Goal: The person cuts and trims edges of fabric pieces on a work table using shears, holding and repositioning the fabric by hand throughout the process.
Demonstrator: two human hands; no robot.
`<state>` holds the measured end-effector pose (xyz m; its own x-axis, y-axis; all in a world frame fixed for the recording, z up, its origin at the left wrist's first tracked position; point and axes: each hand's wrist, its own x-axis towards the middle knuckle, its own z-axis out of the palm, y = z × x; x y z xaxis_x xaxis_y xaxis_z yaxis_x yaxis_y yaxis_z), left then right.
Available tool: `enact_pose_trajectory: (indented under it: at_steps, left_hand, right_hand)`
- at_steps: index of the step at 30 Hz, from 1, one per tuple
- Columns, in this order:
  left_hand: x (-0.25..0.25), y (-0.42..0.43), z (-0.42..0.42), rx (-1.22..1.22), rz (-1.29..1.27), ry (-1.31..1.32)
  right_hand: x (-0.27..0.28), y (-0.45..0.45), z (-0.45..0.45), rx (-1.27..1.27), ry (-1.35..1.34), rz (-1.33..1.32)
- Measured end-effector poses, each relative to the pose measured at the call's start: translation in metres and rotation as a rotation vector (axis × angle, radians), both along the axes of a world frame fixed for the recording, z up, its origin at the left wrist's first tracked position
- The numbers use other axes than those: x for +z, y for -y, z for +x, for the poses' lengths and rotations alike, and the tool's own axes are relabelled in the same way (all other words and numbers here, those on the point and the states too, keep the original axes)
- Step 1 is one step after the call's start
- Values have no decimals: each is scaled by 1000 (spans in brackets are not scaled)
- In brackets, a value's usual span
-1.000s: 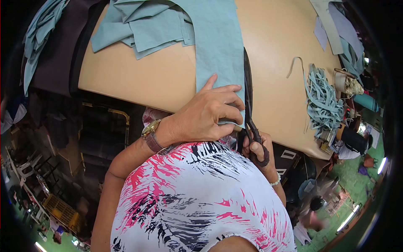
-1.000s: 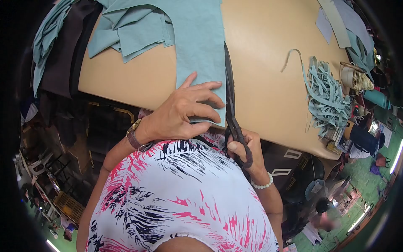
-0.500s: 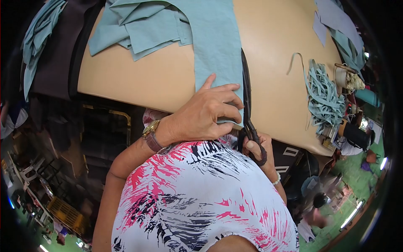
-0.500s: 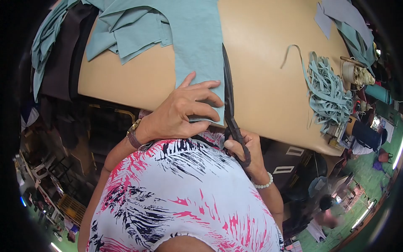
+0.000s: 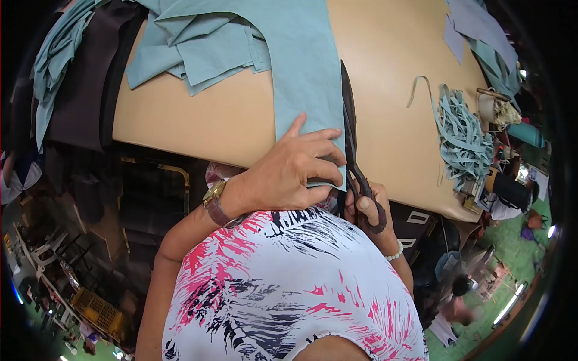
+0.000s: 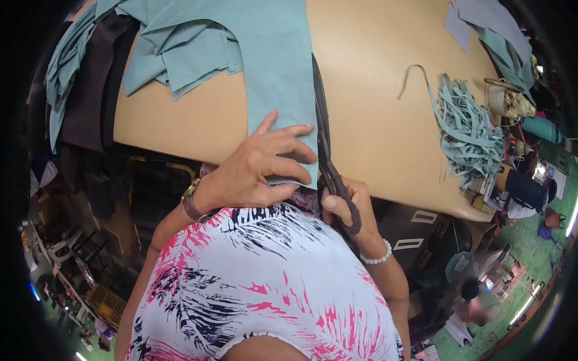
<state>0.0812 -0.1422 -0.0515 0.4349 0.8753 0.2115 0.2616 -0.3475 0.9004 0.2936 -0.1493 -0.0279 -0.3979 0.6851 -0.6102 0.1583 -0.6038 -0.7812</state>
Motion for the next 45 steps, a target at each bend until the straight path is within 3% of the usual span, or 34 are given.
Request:
enact_pose_trajectory:
  at_steps: [14,28,31,32,35,38,41,45]
  left_hand:
    - [0,5,0,-64,-29,24]
    - [10,-3,-8,-130,-74,41]
    - [14,-19,-16,201,-53,44]
    - [10,-29,-18,336,42,-48]
    - [3,-48,-20,696,0,-345]
    - [4,-58,-21,697,-111,-345]
    - [4,-65,-21,697,-343,-97]
    - [1,-72,-23,877,-229,100]
  right_hand:
    - [-8,-4,-4,-83,-106,-6]
    - [-5,-4,-3,-55,8,-16]
    - [-7,-4,-1,-48,18,-3]
    - [-7,-4,0,-42,23,2]
    - [1,-7,-3,-24,85,5]
    - [2,-8,-1,-20,71,-32]
    - [9,-11,-1,15,32,-22]
    - [14,-15,4,39,-36,36]
